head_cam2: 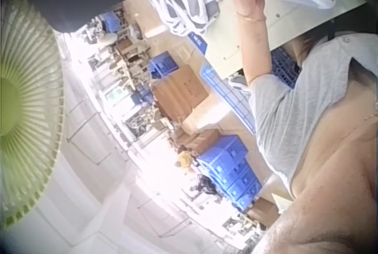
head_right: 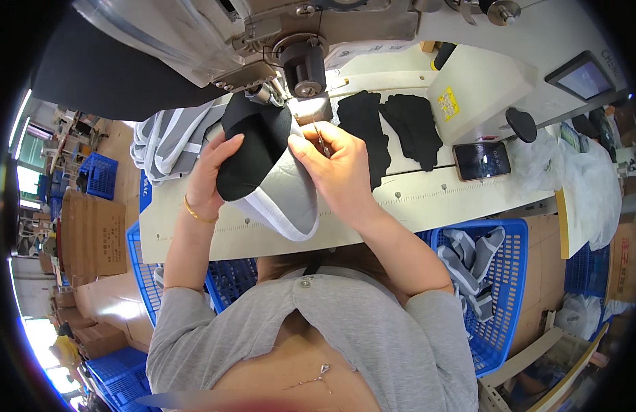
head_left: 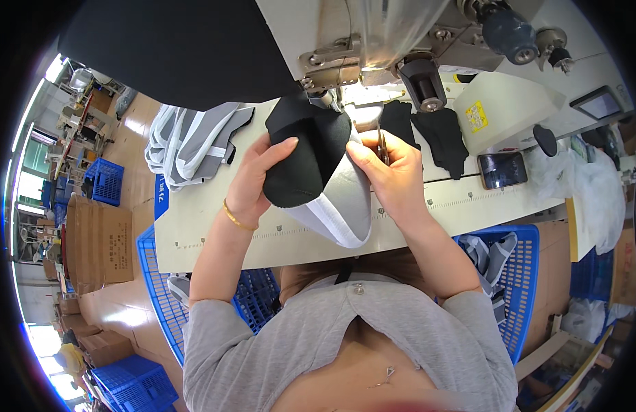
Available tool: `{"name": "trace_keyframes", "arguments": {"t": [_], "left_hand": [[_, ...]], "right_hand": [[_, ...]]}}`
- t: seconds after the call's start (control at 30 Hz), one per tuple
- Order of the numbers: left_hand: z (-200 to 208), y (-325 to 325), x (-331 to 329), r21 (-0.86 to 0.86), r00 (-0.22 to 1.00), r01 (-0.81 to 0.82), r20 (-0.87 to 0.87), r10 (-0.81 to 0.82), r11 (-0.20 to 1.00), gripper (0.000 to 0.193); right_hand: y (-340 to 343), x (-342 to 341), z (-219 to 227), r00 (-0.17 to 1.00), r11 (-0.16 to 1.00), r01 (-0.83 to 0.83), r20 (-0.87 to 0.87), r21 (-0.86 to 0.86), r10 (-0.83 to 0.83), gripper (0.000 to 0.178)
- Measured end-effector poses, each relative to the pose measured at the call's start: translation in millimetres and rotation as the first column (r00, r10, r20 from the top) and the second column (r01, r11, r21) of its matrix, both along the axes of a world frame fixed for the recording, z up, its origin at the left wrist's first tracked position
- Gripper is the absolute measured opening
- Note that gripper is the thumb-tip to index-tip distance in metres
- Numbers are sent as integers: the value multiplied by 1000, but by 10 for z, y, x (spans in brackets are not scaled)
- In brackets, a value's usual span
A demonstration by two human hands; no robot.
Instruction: The recorder is using an industrial sewing machine to stitch together components of a shoe upper, specifically a grey and black synthetic material.
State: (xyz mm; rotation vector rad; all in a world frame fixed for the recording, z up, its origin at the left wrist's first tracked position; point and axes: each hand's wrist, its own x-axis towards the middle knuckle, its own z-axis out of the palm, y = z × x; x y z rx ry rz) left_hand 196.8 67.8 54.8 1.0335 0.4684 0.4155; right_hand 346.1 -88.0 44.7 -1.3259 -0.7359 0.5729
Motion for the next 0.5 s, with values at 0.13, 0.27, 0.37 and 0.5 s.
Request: {"name": "trace_keyframes", "arguments": {"t": [0.13, 0.27, 0.37, 0.5], "left_hand": [[77, 18, 123, 150, 996, -95, 14, 94, 984, 28], [304, 15, -50, 325, 987, -159, 18, 162, 932, 30], [300, 56, -392, 682, 982, 42, -164, 97, 730, 26], [80, 27, -439, 795, 937, 230, -336, 92, 561, 24]], "right_hand": [[57, -31, -11, 997, 998, -56, -62, 3, 56, 15], [-12, -45, -196, 919, 988, -151, 363, -38, 154, 14], [-178, -101, -200, 824, 983, -181, 546, 1, 151, 35], [-104, -174, -168, 841, 955, -294, 484, 30, 243, 75]]}}
